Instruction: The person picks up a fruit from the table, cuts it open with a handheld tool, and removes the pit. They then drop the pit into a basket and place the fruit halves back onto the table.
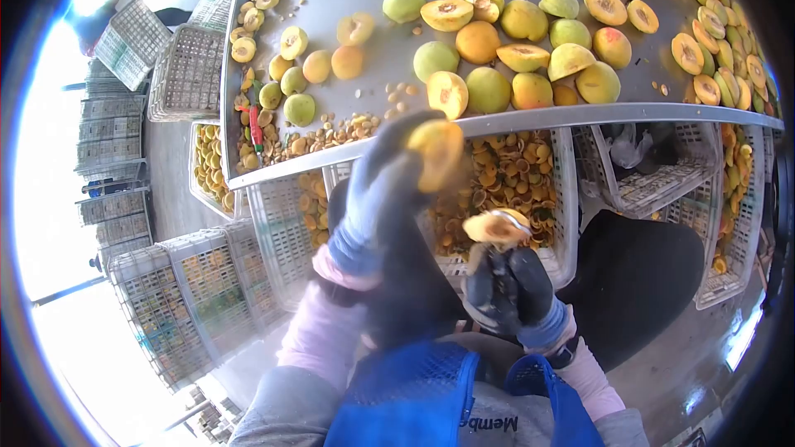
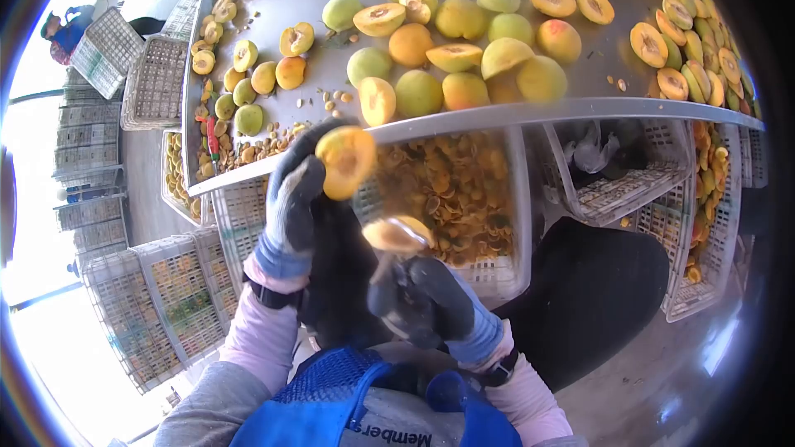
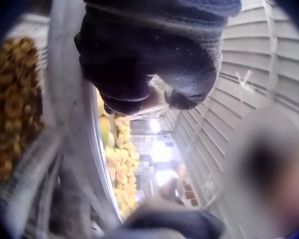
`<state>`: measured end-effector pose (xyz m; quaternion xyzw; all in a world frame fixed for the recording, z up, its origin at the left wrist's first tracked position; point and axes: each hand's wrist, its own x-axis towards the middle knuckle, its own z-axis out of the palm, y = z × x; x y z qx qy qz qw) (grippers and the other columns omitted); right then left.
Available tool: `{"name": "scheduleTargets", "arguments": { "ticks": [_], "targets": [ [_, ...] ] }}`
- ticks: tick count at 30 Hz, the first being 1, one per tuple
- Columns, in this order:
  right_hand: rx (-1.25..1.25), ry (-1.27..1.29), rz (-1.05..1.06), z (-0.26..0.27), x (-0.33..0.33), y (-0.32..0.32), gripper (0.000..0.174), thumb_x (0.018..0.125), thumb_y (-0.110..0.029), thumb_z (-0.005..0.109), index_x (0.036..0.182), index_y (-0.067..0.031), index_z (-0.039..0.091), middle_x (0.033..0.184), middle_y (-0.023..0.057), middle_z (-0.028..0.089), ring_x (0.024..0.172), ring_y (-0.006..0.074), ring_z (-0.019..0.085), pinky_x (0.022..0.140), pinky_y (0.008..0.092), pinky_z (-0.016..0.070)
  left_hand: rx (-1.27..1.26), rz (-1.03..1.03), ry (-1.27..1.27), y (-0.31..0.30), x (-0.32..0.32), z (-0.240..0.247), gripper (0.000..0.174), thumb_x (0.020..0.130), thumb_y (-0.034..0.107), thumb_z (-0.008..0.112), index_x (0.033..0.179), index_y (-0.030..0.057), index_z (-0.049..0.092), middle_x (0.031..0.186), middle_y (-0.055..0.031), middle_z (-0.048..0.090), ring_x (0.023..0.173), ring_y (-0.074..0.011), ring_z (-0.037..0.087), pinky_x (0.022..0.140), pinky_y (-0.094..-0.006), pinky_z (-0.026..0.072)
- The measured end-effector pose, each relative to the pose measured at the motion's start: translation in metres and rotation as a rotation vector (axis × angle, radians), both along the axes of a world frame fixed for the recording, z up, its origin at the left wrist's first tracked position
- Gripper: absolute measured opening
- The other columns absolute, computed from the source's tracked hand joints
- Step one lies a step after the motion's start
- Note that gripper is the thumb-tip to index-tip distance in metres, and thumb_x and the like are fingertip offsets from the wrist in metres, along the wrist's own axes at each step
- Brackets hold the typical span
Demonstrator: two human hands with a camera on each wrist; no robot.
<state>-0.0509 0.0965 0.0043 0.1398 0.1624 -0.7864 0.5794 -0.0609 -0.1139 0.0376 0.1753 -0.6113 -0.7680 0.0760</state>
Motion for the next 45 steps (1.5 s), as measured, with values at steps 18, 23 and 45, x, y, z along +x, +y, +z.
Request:
{"name": "scheduleTargets", "arguments": {
  "ticks": [18,23,45],
  "targets": [
    [0.701,1.447,-0.185,-0.019,0.026,-0.004,0.04,0.089,-0.016,0.057,0.121,0.0069,0.048,0.097,0.0259,0.062,0.089,0.0406,0.062,0.072,0.043,0.0489,0.002,0.167,-0.106,0.078,0.058,-0.011,0.051,0.101,0.043,0.035,0.121,-0.0005,0.053,0.103,-0.0093,0.06,0.088,-0.0166,0.059,0.078,-0.0277,0.049],
    [0.668,1.421,-0.074,-0.024,0.03,0.006,0.039,0.091,-0.014,0.056,0.123,0.0062,0.048,0.101,0.0251,0.063,0.093,0.0397,0.061,0.078,0.0422,0.0483,-0.194,0.141,-0.129,0.073,0.062,-0.024,0.044,0.1,0.037,0.04,0.114,0.0003,0.057,0.095,-0.0084,0.063,0.079,-0.013,0.06,0.066,-0.0247,0.0494],
    [0.13,0.135,0.328,0.0,0.028,0.02,0.037,0.099,-0.036,0.047,0.109,-0.0013,0.056,0.08,0.0058,0.057,0.051,0.0094,0.049,0.045,0.0232,0.0445,-0.258,-0.092,-0.183,0.074,0.058,-0.012,0.041,0.099,0.035,0.045,0.101,-0.0008,0.064,0.082,-0.0018,0.062,0.075,-0.0074,0.054,0.068,-0.0213,0.0425]
  ]
}}
